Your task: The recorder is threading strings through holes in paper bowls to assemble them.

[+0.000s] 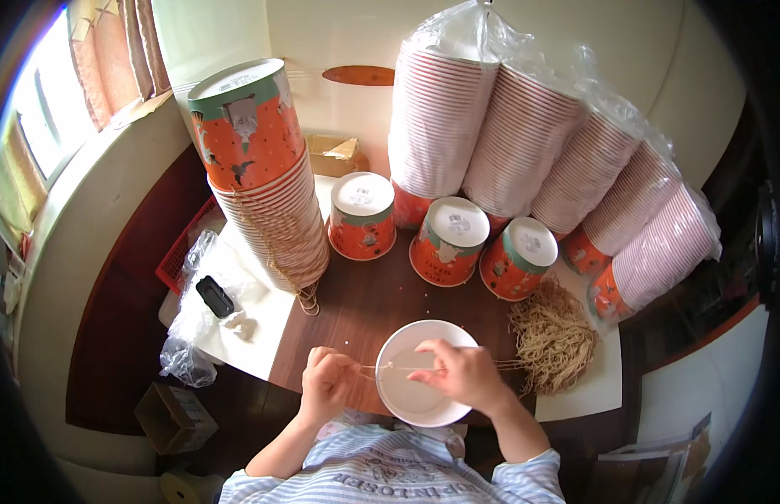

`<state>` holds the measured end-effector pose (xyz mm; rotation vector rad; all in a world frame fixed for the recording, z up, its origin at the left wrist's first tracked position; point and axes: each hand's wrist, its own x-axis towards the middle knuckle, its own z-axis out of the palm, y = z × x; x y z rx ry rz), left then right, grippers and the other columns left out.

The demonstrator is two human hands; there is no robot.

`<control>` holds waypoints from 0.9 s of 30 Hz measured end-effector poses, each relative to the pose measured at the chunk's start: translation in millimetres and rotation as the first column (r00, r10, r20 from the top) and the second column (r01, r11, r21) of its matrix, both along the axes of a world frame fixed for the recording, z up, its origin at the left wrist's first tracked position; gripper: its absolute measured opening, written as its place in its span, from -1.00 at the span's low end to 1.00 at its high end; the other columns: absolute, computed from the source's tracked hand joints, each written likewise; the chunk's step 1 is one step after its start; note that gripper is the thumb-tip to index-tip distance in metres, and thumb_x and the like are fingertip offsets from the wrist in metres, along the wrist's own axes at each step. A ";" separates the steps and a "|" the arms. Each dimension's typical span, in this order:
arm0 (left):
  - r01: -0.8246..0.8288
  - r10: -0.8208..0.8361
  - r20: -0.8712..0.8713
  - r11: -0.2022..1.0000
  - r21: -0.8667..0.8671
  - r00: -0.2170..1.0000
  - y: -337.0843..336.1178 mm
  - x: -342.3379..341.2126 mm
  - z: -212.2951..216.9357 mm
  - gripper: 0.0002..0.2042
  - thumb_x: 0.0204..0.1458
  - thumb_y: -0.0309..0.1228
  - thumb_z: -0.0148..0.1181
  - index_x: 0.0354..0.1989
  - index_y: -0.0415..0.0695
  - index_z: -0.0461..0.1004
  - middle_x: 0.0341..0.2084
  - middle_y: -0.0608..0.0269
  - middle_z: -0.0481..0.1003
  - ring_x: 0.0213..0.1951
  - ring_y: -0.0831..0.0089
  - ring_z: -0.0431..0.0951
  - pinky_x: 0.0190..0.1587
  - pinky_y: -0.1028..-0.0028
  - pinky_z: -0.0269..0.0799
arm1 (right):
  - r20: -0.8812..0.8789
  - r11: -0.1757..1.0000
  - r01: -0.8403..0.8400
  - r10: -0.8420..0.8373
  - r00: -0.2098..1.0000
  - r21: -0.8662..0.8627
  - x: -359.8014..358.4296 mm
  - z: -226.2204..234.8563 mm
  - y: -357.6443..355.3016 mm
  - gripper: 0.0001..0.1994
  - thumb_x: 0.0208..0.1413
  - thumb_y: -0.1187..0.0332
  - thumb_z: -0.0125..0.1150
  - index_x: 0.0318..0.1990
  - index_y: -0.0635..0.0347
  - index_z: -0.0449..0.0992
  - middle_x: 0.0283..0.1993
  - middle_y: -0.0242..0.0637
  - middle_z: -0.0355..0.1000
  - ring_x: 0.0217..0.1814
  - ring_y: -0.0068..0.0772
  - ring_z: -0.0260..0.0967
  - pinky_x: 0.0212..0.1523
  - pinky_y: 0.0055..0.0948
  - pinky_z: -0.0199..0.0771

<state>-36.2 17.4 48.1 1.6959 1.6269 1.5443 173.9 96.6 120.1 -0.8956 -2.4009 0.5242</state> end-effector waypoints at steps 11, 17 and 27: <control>0.184 -0.175 0.219 0.983 -0.019 0.960 5.0 -9.2 -20.0 -0.96 -0.05 -0.60 0.13 -0.47 -0.25 0.39 -0.45 0.28 0.32 -0.36 0.51 0.32 -0.32 0.62 0.23 | 0.117 0.918 0.389 -0.380 0.918 -0.072 101.6 16.7 42.8 -0.85 -0.19 0.39 0.29 -0.44 0.23 0.51 -0.62 -0.32 0.39 -0.64 -0.52 0.30 -0.56 -0.52 0.28; 0.195 -0.101 0.446 0.966 -0.169 0.889 1.8 -5.2 -28.9 -0.95 -0.06 -0.58 0.15 -0.46 -0.23 0.39 -0.45 0.29 0.31 -0.40 0.57 0.32 -0.37 0.64 0.22 | 0.171 0.991 -0.104 0.087 0.981 0.089 41.5 -8.3 21.4 -0.76 -0.11 0.25 0.21 -0.29 0.16 0.48 -0.29 -0.28 0.41 -0.21 -0.24 0.36 -0.19 -0.34 0.37; 0.228 -0.133 0.459 0.961 -0.158 0.879 -0.3 3.0 -37.1 -0.96 -0.02 -0.56 0.11 -0.40 -0.26 0.39 -0.43 0.29 0.39 -0.36 0.60 0.37 -0.28 0.62 0.28 | 0.109 0.957 -0.080 0.115 0.987 -0.280 -41.2 -54.7 20.9 -0.81 -0.10 0.29 0.17 -0.32 0.14 0.47 -0.37 -0.26 0.43 -0.39 -0.26 0.42 -0.35 -0.35 0.43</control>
